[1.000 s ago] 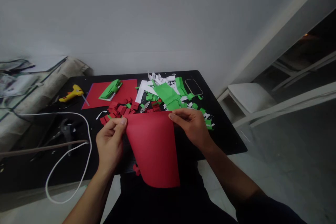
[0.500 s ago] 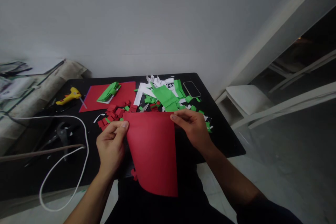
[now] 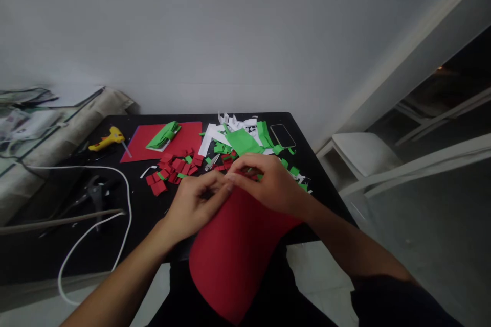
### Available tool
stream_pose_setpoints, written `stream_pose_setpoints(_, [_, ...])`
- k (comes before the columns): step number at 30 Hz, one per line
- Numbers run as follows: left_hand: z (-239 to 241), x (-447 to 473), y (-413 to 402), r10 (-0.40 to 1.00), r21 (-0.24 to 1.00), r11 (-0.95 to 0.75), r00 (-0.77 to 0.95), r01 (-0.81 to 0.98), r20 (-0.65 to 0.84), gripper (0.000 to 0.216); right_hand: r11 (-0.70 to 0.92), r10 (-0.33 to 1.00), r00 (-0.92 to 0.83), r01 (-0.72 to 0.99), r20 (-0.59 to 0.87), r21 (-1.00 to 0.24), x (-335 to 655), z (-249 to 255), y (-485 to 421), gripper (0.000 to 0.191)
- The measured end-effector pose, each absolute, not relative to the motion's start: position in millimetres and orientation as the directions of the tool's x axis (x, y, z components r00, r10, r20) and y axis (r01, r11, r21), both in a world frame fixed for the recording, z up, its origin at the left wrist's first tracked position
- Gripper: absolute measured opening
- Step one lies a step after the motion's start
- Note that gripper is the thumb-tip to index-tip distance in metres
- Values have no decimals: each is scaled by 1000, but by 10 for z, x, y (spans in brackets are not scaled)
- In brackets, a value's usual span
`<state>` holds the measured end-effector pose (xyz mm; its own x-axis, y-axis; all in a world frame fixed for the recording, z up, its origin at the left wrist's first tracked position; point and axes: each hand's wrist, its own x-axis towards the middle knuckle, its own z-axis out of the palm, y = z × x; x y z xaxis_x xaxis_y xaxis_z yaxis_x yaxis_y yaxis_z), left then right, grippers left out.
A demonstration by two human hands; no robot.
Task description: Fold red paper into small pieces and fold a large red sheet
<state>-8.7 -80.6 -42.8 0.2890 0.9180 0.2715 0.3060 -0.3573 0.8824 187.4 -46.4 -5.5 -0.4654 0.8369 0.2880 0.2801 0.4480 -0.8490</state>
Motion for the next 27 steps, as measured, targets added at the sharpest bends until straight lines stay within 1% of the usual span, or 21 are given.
stream_pose_setpoints(2, [-402, -46, -773, 905, 859, -390, 312, 332, 290, 19, 466, 835, -465, 316, 294, -827, 1888, -29, -434, 9])
stream_pose_setpoints(5, [-388, -47, -731, 907, 858, -378, 324, 348, 268, 20, 464, 852, -428, 348, 302, -815, 1987, 4, -383, 12])
stream_pose_setpoints(10, [-394, -220, -706, 916, 857, -330, 354, 396, 189, 22, 316, 940, -231, 320, 250, -893, 2222, 24, -314, 21])
stream_pose_setpoints(14, [-420, -445, -723, 911, 843, -300, 396, 445, 116, 23, 218, 975, -105, 344, 193, -913, 2392, -84, -299, 26])
stream_pose_setpoints(17, [-458, -556, -743, 924, 855, -262, 373, 447, 88, 21, 180, 983, -32, 357, 181, -917, 2484, -197, -318, 27])
stream_pose_setpoints(19, [-488, -576, -756, 943, 876, -235, 318, 420, 100, 21, 170, 984, -11, 320, 176, -932, 2541, -263, -335, 26])
stream_pose_setpoints(21, [-512, -559, -766, 970, 911, -200, 204, 362, 132, 22, 152, 988, -45, 294, 145, -943, 2604, -311, -351, 26])
stream_pose_setpoints(22, [-519, -541, -769, 980, 929, -181, 132, 323, 145, 23, 140, 988, -99, 301, 115, -943, 2634, -325, -359, 27])
stream_pose_setpoints(24, [-517, -496, -767, 987, 955, -162, 27, 248, 160, 25, 132, 960, -276, 341, 36, -931, 2673, -331, -377, 27])
stream_pose_setpoints(25, [-507, -469, -762, 986, 960, -162, 14, 229, 163, 24, 139, 927, -374, 364, -8, -921, 2671, -324, -388, 26])
stream_pose_setpoints(27, [-465, -405, -742, 982, 951, -183, 83, 250, 167, 23, 163, 848, -526, 383, -70, -909, 2602, -297, -417, 21])
